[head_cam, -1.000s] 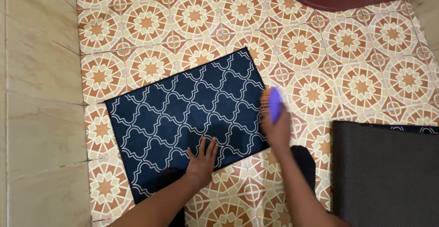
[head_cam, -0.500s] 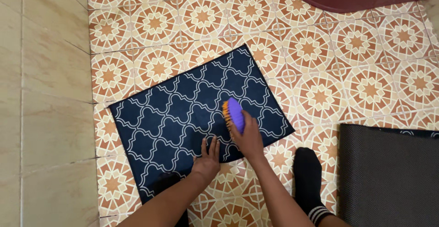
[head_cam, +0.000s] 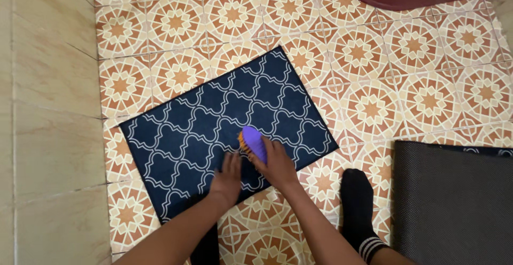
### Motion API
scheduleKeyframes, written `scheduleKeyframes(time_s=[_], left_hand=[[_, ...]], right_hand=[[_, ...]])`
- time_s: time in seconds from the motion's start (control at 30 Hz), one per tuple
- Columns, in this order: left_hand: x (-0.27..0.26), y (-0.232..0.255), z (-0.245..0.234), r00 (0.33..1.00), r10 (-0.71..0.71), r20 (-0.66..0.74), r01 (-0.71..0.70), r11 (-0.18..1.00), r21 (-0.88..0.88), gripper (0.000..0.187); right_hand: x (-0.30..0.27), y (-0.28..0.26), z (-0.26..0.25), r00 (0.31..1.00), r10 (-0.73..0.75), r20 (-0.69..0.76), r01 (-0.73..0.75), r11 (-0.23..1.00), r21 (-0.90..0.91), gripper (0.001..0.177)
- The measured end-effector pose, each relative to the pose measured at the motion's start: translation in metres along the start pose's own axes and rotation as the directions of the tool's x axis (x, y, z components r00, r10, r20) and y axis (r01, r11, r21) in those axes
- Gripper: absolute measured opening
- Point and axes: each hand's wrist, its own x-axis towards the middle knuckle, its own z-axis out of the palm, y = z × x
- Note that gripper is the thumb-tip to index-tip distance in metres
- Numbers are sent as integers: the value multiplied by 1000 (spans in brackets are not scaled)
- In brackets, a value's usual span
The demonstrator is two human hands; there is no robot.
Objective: The person scrubs a blue patterned rug on a tiled floor using a purple brush. They then flip the rug over and scrub the black underside. The person continues to scrub the rug thoroughly.
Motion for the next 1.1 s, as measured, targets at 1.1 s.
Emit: scheduleKeyframes(time_s=[1.1], left_hand=[[14,-7,-10,972,-23,235,24,1000,0,86]], right_hand=[[-5,124,-79,735,487,-472,-531,846,45,71]])
